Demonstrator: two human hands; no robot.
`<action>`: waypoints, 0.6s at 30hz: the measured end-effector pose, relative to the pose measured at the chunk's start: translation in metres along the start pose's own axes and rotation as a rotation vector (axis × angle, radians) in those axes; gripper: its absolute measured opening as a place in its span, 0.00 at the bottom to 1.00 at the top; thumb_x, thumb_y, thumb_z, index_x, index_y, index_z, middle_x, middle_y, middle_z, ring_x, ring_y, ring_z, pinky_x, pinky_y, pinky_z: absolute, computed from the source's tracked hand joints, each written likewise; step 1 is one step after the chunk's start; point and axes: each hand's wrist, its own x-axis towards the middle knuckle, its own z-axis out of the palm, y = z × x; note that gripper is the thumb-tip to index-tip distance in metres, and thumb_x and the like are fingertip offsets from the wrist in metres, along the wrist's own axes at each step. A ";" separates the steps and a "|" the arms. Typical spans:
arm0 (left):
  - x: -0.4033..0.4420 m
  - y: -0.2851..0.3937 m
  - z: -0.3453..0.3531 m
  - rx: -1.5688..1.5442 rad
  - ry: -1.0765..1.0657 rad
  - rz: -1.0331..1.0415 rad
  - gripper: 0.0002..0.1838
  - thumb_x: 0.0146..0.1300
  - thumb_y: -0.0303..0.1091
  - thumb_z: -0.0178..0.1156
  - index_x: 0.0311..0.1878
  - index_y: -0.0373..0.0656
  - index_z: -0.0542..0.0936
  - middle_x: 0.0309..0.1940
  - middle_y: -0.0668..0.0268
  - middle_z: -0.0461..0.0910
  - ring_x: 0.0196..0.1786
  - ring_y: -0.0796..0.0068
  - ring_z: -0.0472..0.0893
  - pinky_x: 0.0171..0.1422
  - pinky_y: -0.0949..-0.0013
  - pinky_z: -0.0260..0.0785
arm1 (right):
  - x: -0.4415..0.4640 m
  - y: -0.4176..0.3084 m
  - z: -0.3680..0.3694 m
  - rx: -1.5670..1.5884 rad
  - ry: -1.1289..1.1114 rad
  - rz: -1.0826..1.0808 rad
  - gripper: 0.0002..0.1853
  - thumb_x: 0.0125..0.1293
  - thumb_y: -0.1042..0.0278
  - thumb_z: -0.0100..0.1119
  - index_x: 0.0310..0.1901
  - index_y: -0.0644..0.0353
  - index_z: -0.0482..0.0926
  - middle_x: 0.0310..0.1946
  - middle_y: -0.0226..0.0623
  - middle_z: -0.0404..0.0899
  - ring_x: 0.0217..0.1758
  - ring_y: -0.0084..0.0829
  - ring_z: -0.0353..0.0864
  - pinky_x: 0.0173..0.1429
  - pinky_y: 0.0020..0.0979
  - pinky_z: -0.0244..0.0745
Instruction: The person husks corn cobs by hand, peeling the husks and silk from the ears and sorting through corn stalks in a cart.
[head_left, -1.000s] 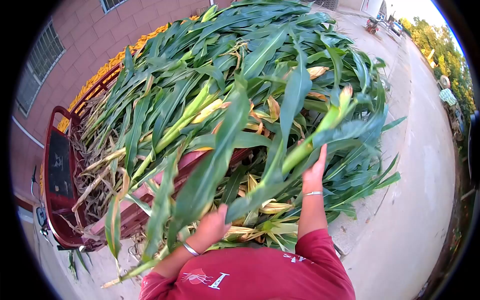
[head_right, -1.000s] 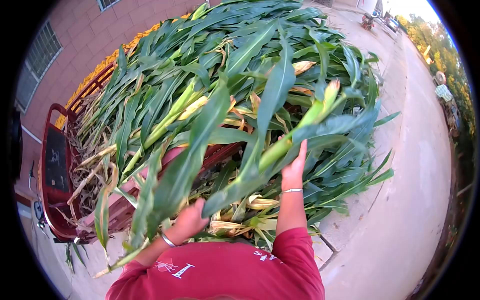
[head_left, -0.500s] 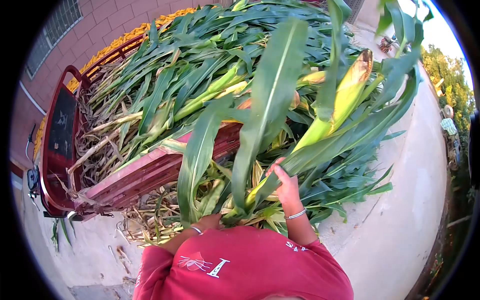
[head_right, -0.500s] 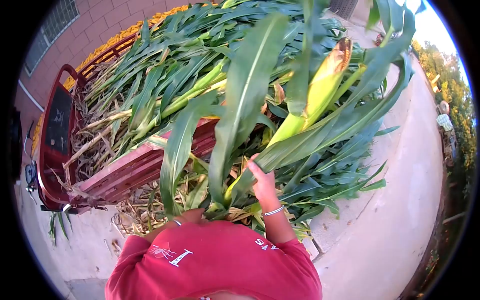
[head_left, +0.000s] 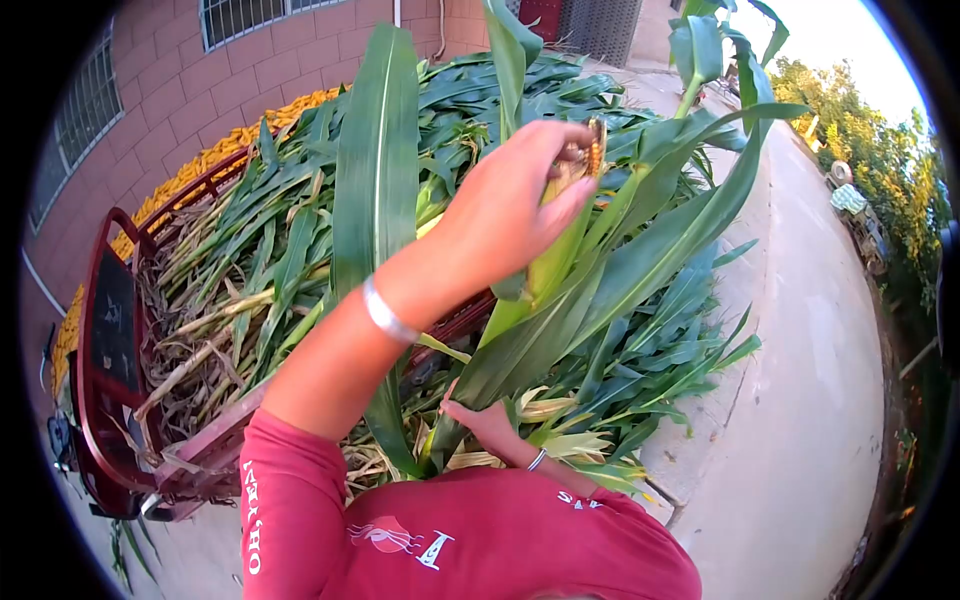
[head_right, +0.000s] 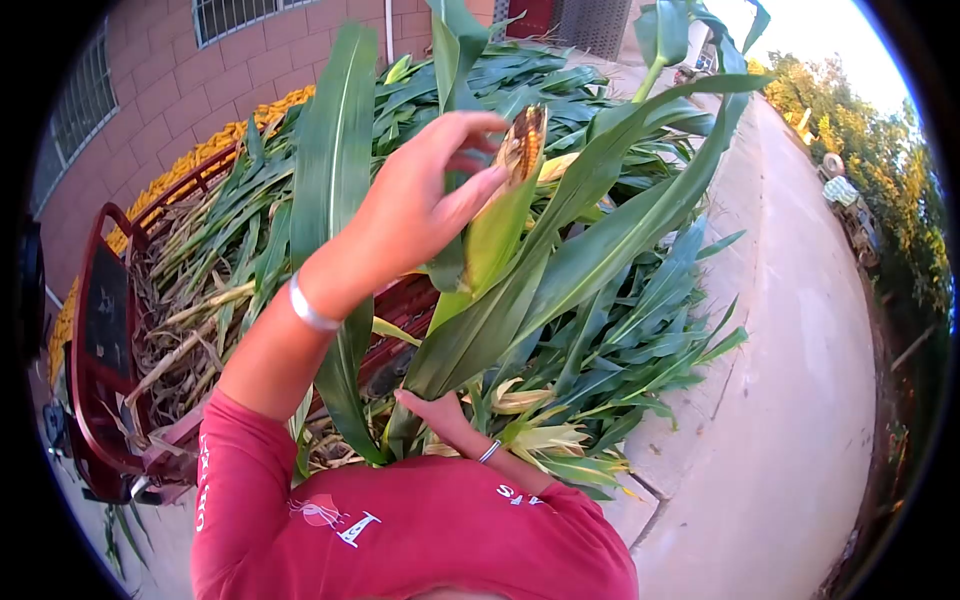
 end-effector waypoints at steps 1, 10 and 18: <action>0.010 -0.009 0.008 -0.001 -0.002 0.008 0.20 0.61 0.33 0.62 0.53 0.34 0.72 0.43 0.52 0.78 0.45 0.56 0.80 0.50 0.61 0.72 | -0.004 -0.001 0.006 0.007 -0.005 0.025 0.06 0.60 0.73 0.62 0.37 0.60 0.75 0.33 0.29 0.78 0.38 0.21 0.76 0.45 0.26 0.71; 0.035 -0.079 0.012 -0.786 -0.332 -0.771 0.21 0.70 0.46 0.52 0.50 0.36 0.75 0.40 0.66 0.79 0.43 0.77 0.76 0.52 0.69 0.69 | 0.012 0.020 0.014 0.090 -0.203 0.026 0.10 0.59 0.74 0.63 0.40 0.59 0.73 0.34 0.30 0.76 0.41 0.24 0.77 0.49 0.29 0.71; -0.013 -0.071 0.008 -0.826 -0.090 -0.651 0.15 0.75 0.42 0.47 0.48 0.38 0.74 0.38 0.72 0.74 0.41 0.85 0.71 0.50 0.76 0.67 | 0.009 0.053 -0.024 -0.128 -0.114 0.119 0.28 0.56 0.53 0.71 0.53 0.63 0.78 0.48 0.36 0.81 0.48 0.29 0.79 0.55 0.31 0.72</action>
